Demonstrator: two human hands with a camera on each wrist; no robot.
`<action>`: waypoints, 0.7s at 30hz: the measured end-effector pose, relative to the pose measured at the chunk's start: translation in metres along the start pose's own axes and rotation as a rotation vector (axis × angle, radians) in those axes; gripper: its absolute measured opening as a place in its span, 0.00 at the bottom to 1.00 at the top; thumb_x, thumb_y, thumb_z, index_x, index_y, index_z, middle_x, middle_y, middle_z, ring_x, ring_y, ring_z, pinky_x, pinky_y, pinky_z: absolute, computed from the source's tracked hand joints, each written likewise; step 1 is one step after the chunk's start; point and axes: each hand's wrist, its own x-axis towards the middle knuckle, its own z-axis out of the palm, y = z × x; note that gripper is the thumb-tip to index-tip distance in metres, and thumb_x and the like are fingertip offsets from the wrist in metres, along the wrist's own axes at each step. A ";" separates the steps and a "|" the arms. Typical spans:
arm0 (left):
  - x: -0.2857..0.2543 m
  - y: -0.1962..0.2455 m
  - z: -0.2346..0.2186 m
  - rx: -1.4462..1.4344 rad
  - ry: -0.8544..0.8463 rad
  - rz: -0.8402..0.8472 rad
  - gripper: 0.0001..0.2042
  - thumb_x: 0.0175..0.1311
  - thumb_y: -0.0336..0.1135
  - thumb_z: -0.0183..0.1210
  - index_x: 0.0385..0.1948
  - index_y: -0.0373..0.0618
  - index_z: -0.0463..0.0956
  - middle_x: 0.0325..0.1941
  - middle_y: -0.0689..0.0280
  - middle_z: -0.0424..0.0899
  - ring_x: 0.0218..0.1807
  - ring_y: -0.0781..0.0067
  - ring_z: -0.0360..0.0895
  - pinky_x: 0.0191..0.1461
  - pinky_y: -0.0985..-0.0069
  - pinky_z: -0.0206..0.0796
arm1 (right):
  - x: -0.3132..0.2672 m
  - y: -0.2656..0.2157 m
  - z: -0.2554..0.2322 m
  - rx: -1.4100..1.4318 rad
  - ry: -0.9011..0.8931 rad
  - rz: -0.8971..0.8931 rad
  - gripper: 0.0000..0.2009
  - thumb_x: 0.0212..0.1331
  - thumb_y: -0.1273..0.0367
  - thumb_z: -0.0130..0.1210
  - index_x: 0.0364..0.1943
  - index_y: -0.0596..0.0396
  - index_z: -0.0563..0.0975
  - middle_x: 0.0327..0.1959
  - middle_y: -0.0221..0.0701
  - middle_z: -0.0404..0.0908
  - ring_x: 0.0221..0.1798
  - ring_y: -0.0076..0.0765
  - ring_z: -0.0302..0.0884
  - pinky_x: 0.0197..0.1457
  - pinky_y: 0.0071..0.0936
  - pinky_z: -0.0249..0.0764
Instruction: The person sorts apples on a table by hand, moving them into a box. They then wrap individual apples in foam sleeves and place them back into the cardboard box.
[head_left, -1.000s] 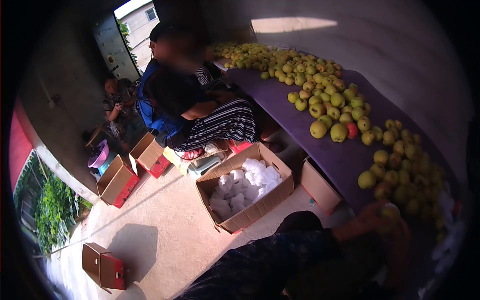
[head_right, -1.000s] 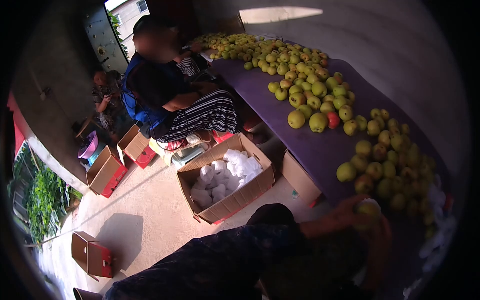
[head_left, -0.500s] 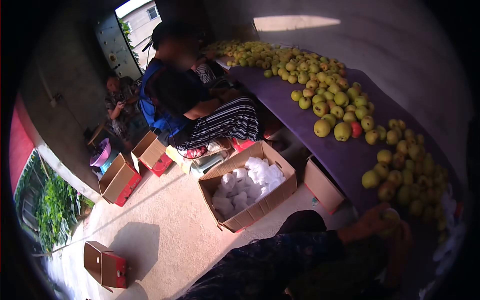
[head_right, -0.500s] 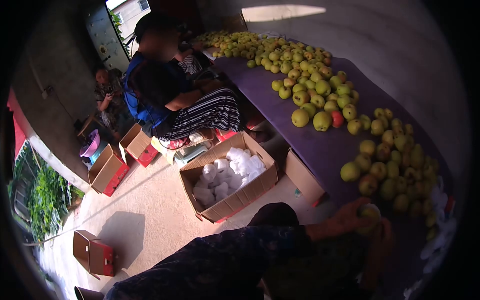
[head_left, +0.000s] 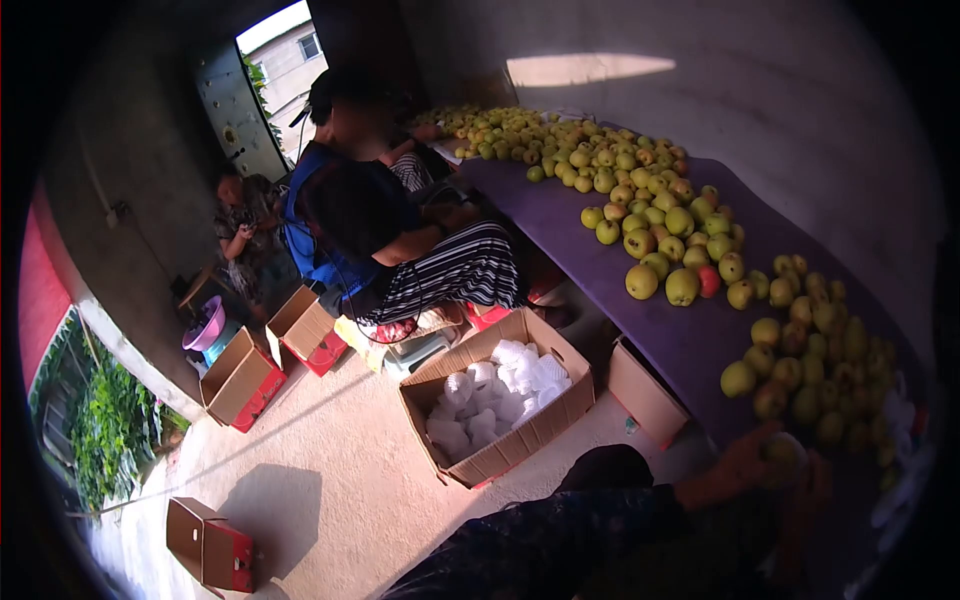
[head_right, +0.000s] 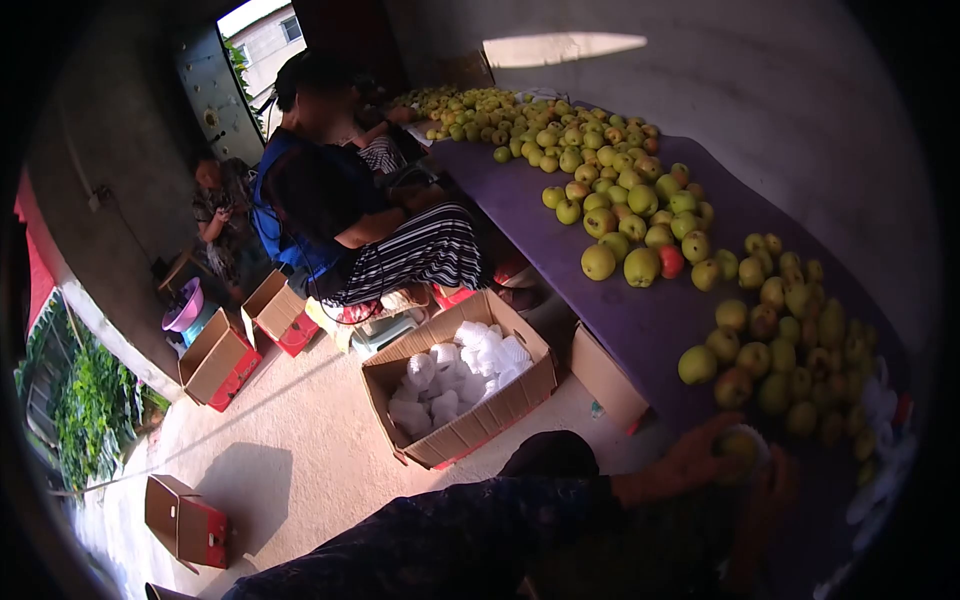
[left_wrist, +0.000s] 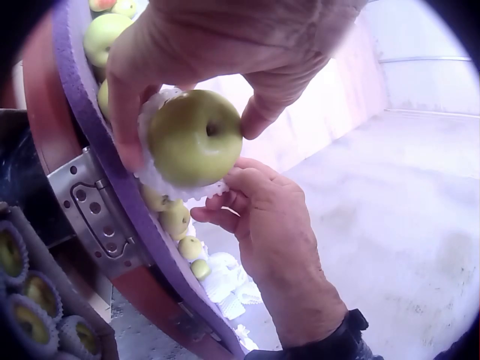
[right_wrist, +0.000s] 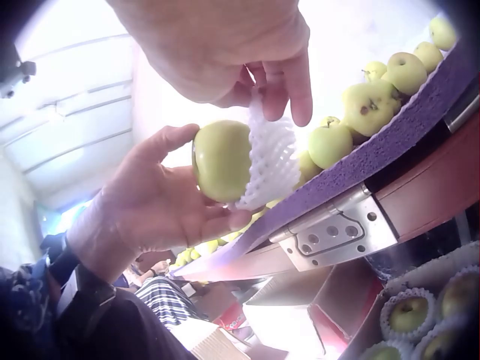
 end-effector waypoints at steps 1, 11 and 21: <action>-0.002 0.004 0.000 -0.009 0.001 -0.005 0.33 0.58 0.41 0.61 0.62 0.38 0.58 0.54 0.54 0.73 0.58 0.66 0.70 0.62 0.70 0.62 | 0.000 -0.001 -0.002 -0.004 -0.009 -0.008 0.13 0.56 0.73 0.46 0.44 0.61 0.76 0.40 0.42 0.76 0.45 0.47 0.74 0.52 0.38 0.69; 0.000 0.008 0.003 0.290 0.105 -0.001 0.34 0.55 0.52 0.61 0.59 0.41 0.62 0.54 0.50 0.72 0.59 0.52 0.70 0.62 0.63 0.61 | 0.000 -0.011 -0.005 -0.009 0.004 -0.041 0.10 0.54 0.73 0.47 0.40 0.59 0.75 0.39 0.40 0.76 0.43 0.46 0.75 0.49 0.37 0.70; -0.001 0.019 0.000 0.368 0.204 -0.076 0.37 0.50 0.49 0.65 0.60 0.42 0.61 0.54 0.48 0.67 0.58 0.49 0.67 0.62 0.62 0.60 | 0.002 -0.045 -0.001 0.376 -0.153 0.080 0.22 0.49 0.71 0.60 0.51 0.55 0.70 0.46 0.33 0.74 0.53 0.33 0.71 0.57 0.32 0.67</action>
